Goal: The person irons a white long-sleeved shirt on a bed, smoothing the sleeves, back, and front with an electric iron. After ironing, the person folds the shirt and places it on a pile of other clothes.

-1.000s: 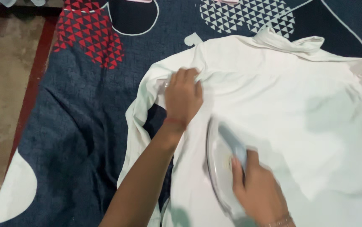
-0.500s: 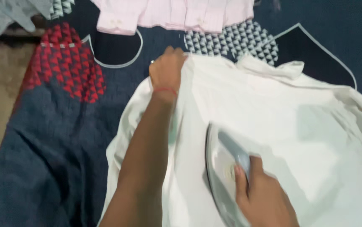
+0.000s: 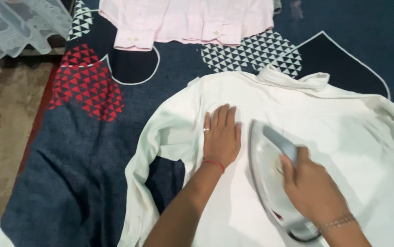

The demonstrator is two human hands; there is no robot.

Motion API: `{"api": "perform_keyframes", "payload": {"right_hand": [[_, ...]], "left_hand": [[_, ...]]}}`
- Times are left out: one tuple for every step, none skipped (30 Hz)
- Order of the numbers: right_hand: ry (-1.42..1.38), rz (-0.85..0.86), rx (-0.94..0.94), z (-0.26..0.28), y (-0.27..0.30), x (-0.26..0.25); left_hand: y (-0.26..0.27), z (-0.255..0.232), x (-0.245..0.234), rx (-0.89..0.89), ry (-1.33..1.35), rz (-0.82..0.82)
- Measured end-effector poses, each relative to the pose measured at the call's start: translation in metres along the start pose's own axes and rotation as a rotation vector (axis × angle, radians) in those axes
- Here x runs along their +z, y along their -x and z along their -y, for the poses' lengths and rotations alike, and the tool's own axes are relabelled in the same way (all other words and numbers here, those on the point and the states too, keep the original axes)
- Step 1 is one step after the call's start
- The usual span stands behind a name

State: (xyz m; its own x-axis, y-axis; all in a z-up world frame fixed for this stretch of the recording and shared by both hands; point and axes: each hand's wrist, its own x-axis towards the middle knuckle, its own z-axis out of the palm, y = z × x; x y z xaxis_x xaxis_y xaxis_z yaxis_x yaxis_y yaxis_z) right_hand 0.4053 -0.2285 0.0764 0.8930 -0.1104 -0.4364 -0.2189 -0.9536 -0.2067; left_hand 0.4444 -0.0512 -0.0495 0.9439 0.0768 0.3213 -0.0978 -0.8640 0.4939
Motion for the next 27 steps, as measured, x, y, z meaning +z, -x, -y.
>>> {"api": "perform_keyframes", "payload": {"right_hand": [[0.011,-0.022,-0.004,-0.008,0.0,-0.006],[0.022,-0.045,-0.007,-0.014,-0.003,-0.012],[0.037,-0.058,-0.009,-0.016,-0.008,-0.017],[0.052,-0.125,-0.082,-0.011,-0.024,-0.022],[0.064,-0.189,-0.145,-0.004,-0.044,-0.026],[0.059,-0.228,-0.153,0.005,-0.063,-0.028],[0.053,-0.271,-0.171,0.019,-0.083,-0.031],[0.015,-0.29,-0.177,0.031,-0.098,-0.035],[-0.02,-0.31,-0.188,0.04,-0.109,-0.039],[-0.023,-0.304,-0.201,0.047,-0.112,-0.039],[-0.026,-0.295,-0.203,0.046,-0.107,-0.037],[-0.029,-0.286,-0.204,0.042,-0.1,-0.037],[-0.007,-0.231,-0.182,0.031,-0.087,-0.035],[0.014,-0.176,-0.16,0.016,-0.067,-0.03],[0.019,-0.134,-0.114,-0.001,-0.047,-0.026],[0.024,-0.092,-0.069,-0.018,-0.031,-0.024],[0.013,-0.114,-0.023,-0.032,-0.023,-0.023],[0.003,-0.137,0.022,-0.043,-0.022,-0.025],[0.003,-0.173,0.013,-0.049,-0.031,-0.026],[0.004,-0.209,0.005,-0.053,-0.046,-0.031],[0.002,-0.244,0.0,-0.056,-0.065,-0.038],[-0.023,-0.296,0.007,-0.054,-0.091,-0.047],[-0.05,-0.349,0.01,-0.046,-0.121,-0.058],[-0.048,-0.368,-0.014,-0.041,-0.147,-0.073],[-0.043,-0.384,-0.039,-0.039,-0.163,-0.081],[-0.083,-0.318,-0.013,-0.041,-0.169,-0.083],[-0.12,-0.252,0.014,-0.047,-0.168,-0.085]], "left_hand": [[-0.004,0.0,0.0,0.015,-0.052,0.045],[-0.007,-0.002,-0.001,0.03,-0.104,0.09],[-0.006,-0.005,-0.001,0.038,-0.155,0.143],[-0.006,-0.006,-0.002,0.032,-0.173,0.159],[-0.004,-0.008,-0.003,0.031,-0.191,0.183],[-0.003,-0.01,-0.004,0.031,-0.208,0.207],[-0.005,-0.011,-0.006,0.028,-0.192,0.205],[-0.007,-0.011,-0.008,0.024,-0.176,0.203],[-0.009,-0.011,-0.011,0.017,-0.159,0.196],[-0.011,-0.01,-0.013,0.011,-0.166,0.188],[-0.01,-0.011,-0.014,0.01,-0.168,0.188],[-0.01,-0.011,-0.014,0.01,-0.169,0.189],[-0.011,-0.012,-0.013,0.007,-0.167,0.19],[-0.011,-0.013,-0.013,0.005,-0.164,0.191],[-0.01,-0.014,-0.012,-0.003,-0.161,0.193],[-0.009,-0.014,-0.011,-0.001,-0.168,0.185],[-0.009,-0.014,-0.011,0.001,-0.177,0.176],[-0.009,-0.015,-0.01,0.003,-0.186,0.166],[-0.008,-0.014,-0.01,0.0,-0.185,0.166],[-0.007,-0.015,-0.01,-0.002,-0.184,0.165],[-0.008,-0.015,-0.01,0.0,-0.183,0.168],[-0.008,-0.016,-0.009,-0.007,-0.17,0.184],[-0.011,-0.017,-0.01,-0.015,-0.161,0.197],[-0.013,-0.017,-0.012,-0.022,-0.151,0.209],[-0.013,-0.017,-0.014,-0.019,-0.152,0.2],[-0.012,-0.017,-0.016,-0.017,-0.152,0.191],[-0.011,-0.018,-0.017,-0.015,-0.149,0.183]]}}
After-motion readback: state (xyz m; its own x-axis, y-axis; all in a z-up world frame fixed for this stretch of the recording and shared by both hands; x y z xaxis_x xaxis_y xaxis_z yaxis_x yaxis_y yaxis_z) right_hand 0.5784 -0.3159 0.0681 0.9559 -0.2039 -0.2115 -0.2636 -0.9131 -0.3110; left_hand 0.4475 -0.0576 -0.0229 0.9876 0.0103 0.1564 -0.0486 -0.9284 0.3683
